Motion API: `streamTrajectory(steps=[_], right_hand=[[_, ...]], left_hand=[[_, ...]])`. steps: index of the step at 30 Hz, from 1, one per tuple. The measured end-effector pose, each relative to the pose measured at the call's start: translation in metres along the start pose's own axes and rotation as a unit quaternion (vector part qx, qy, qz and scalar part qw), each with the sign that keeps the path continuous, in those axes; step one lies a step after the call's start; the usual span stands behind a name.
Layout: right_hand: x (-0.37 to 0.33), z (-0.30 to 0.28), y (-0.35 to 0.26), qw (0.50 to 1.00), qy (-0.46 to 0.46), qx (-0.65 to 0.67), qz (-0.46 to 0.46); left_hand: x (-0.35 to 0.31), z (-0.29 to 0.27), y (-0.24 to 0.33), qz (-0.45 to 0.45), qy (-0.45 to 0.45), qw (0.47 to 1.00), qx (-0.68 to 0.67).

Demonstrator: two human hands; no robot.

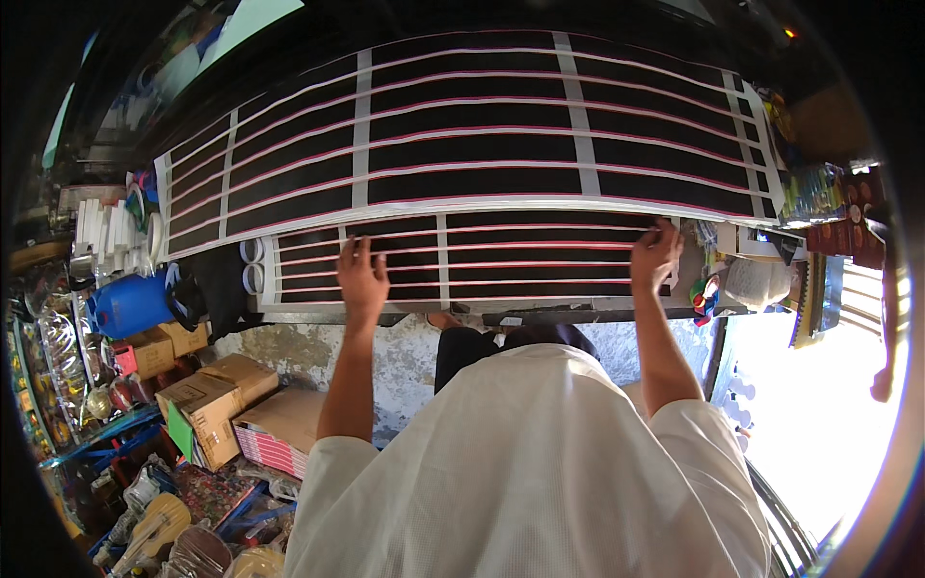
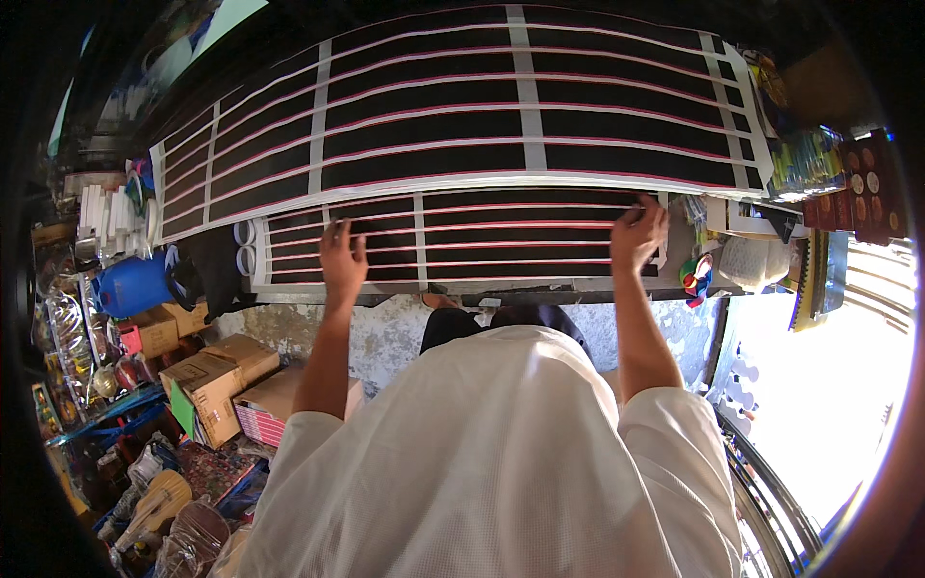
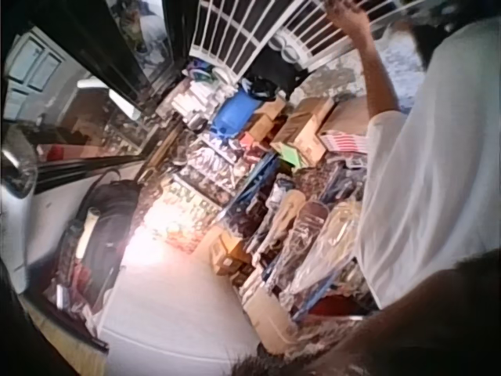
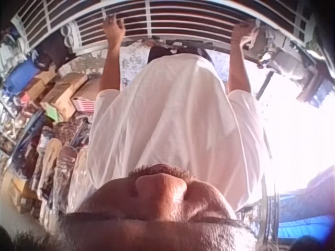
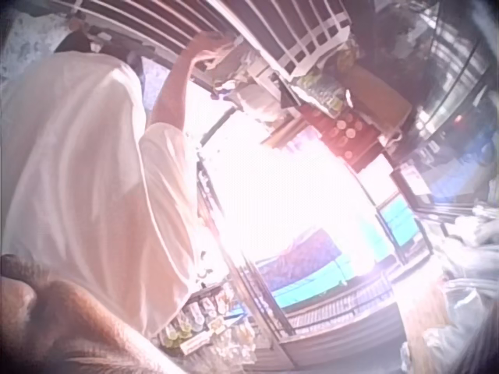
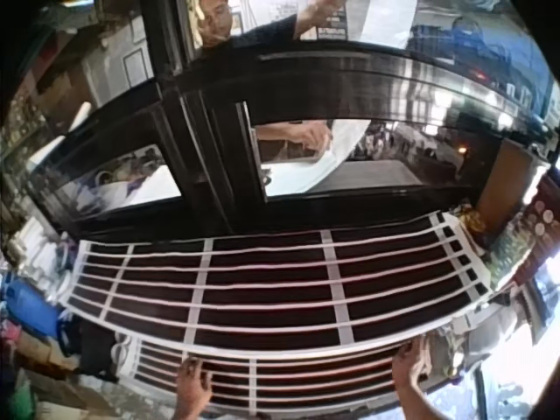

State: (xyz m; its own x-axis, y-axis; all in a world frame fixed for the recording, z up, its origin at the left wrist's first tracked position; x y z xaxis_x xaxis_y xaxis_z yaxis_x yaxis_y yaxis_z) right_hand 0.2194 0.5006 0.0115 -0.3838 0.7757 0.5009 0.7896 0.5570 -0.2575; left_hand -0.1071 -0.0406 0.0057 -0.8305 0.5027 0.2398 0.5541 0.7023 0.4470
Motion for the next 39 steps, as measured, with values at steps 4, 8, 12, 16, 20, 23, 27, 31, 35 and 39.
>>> streamTrajectory(steps=[4, 8, 12, 16, 20, 23, 27, 31, 35, 39], right_hand=[[-0.063, -0.007, -0.14, 0.955, -0.132, 0.15, -0.218], [-0.119, -0.017, -0.254, 0.877, -0.254, 0.196, -0.358], [-0.133, -0.009, -0.305, 0.861, -0.282, 0.205, -0.37], [-0.137, 0.003, -0.318, 0.863, -0.285, 0.198, -0.366], [-0.14, 0.005, -0.321, 0.862, -0.283, 0.192, -0.375], [-0.14, 0.004, -0.323, 0.864, -0.276, 0.187, -0.376], [-0.14, 0.009, -0.328, 0.865, -0.289, 0.188, -0.365], [-0.141, 0.009, -0.33, 0.865, -0.29, 0.182, -0.366], [-0.142, 0.008, -0.33, 0.864, -0.297, 0.176, -0.367], [-0.143, 0.01, -0.33, 0.862, -0.307, 0.172, -0.365]], left_hand=[[-0.012, 0.02, 0.074, 0.063, -0.023, 0.996, -0.057], [-0.004, 0.021, 0.094, 0.065, -0.015, 0.996, -0.067], [0.001, 0.021, 0.083, 0.046, -0.023, 0.995, -0.085], [0.002, 0.022, 0.084, 0.065, -0.024, 0.993, -0.101], [0.003, 0.021, 0.088, 0.068, -0.022, 0.992, -0.108], [0.003, 0.023, 0.091, 0.072, -0.027, 0.992, -0.104], [0.005, 0.028, 0.098, 0.088, -0.043, 0.988, -0.115], [0.007, 0.03, 0.101, 0.093, -0.044, 0.99, -0.1], [0.007, 0.032, 0.101, 0.09, -0.054, 0.99, -0.095], [0.007, 0.035, 0.105, 0.096, -0.06, 0.99, -0.083]])
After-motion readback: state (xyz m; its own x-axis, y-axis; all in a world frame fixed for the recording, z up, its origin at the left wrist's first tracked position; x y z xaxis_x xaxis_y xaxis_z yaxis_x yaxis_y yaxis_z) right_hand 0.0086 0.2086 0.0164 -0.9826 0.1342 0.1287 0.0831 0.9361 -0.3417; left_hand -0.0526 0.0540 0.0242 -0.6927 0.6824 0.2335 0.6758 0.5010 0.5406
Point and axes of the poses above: each hand's wrist, its own x-axis towards the middle knuckle, its own z-axis out of the palm, y = z × x, the point moved 10 cm from there along x, towards the middle knuckle, and after that the axes turned 14 degrees about -x, right-handed, at the moved point
